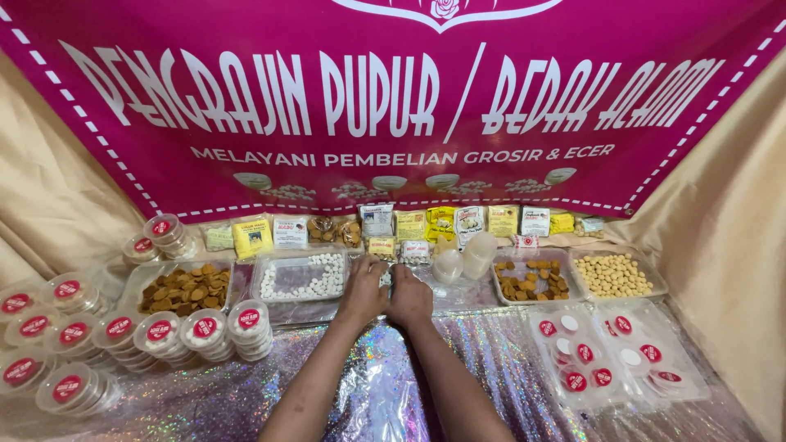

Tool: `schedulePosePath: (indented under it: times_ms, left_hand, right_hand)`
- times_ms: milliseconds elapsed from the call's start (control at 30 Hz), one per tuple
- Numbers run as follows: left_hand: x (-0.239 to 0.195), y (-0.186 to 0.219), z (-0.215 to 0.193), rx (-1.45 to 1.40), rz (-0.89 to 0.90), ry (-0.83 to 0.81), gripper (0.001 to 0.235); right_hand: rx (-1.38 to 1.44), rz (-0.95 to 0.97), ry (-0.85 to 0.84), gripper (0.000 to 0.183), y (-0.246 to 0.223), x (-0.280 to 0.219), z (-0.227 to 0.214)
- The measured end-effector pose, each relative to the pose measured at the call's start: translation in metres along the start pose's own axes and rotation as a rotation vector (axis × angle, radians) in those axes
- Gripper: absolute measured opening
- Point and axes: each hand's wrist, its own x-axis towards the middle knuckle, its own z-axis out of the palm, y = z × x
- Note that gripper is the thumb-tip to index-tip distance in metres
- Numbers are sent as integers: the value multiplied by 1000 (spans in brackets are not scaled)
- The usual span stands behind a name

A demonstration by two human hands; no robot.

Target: Filling small plastic jars with white tablets from a larger tray

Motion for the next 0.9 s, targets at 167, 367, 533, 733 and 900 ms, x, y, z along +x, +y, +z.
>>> schedulePosePath:
  times_ms: [167, 367, 533, 733, 900]
  left_hand:
    - [-4, 6, 4, -93, -108, -88, 67]
    - [-6, 19, 11, -234, -281, 27, 79]
    - [-5, 10, 21, -285, -368, 38, 82]
    - [-3, 14, 10, -255, -351, 17, 71]
    - [-5, 10, 12, -322, -316, 75, 70]
  right_hand:
    - [3, -12, 19, 43, -5, -4, -7]
    - [0, 0, -1, 42, -5, -6, -10]
    - [0, 13, -22, 44, -4, -7, -9]
    - [47, 49, -28, 52, -10, -8, -16]
    - [35, 69, -12, 57, -10, -7, -11]
